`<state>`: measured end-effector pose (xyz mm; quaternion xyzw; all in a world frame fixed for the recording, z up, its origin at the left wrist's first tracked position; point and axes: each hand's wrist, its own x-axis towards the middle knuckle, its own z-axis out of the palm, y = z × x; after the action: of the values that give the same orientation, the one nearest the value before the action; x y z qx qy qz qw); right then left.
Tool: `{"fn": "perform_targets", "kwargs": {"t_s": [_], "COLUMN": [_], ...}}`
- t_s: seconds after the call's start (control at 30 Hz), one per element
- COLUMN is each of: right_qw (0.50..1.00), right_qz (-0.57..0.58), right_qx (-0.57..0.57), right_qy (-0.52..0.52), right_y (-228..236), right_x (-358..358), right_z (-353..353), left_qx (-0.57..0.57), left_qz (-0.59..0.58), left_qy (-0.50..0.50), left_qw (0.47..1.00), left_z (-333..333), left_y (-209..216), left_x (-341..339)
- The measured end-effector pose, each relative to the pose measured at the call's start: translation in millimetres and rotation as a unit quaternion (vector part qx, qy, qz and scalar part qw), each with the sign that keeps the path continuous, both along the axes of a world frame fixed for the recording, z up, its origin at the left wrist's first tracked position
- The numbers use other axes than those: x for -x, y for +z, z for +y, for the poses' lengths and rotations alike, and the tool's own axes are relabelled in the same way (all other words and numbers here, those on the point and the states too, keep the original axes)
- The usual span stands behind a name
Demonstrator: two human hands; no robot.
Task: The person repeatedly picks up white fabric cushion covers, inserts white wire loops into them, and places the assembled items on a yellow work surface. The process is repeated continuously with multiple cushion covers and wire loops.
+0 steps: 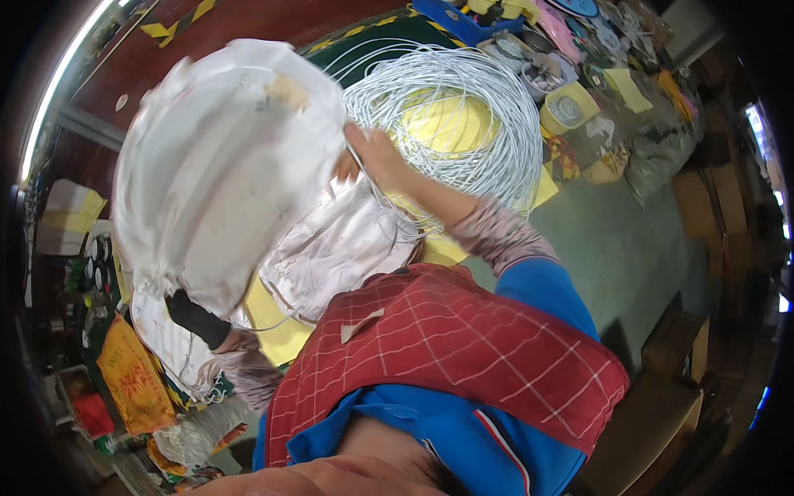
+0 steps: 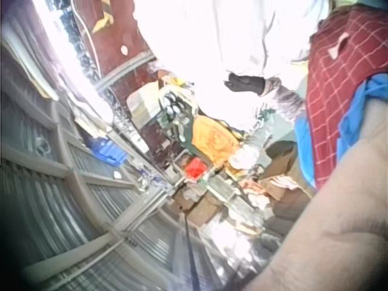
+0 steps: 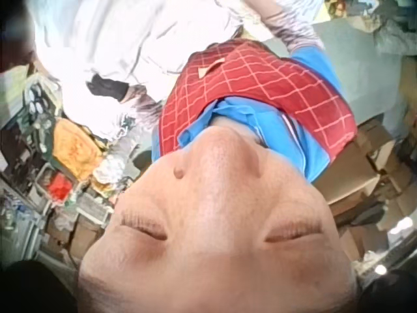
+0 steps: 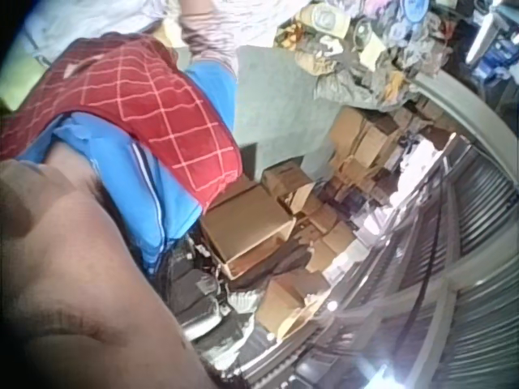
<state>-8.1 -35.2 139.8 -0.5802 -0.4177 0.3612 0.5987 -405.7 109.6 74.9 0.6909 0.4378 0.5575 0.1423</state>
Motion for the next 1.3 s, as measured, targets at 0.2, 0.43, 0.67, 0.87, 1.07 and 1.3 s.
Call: {"fn": "perform_targets", "kwargs": {"t_s": [0.2, 0.43, 0.67, 0.87, 1.07, 1.3], "right_qw": [0.986, 0.931, 0.926, 0.984, 0.950, 0.982], "right_qz": [0.032, 0.071, 0.249, 0.116, 0.198, 0.163], "right_qx": [0.129, 0.163, 0.013, -0.122, -0.168, -0.055], "right_qy": [0.104, -0.318, -0.283, -0.066, 0.174, 0.081], "right_y": [-81.8, -228.6, -223.0, -81.2, -40.2, 41.7], "right_x": [-47.1, -282.8, -291.5, -144.6, -28.3, -103.6], "right_z": [7.1, 64.0, 93.7, 100.5, 114.4, 17.4], "left_qx": [-0.039, -0.152, 0.084, 0.048, 0.119, 0.158], "left_qz": [-0.042, 0.126, 0.355, 0.189, 0.120, 0.335], "left_qy": [0.179, 0.326, 0.163, -0.184, -0.202, -0.450], "left_qw": [0.982, 0.924, 0.917, 0.963, 0.965, 0.812], "left_z": [-17.4, 3.6, -11.7, -65.4, -57.9, -118.1], "left_y": [-36.3, 45.6, -10.3, -24.5, -57.8, -107.8], "left_x": [24.6, 129.9, 27.3, -212.9, -293.3, -188.3]}}
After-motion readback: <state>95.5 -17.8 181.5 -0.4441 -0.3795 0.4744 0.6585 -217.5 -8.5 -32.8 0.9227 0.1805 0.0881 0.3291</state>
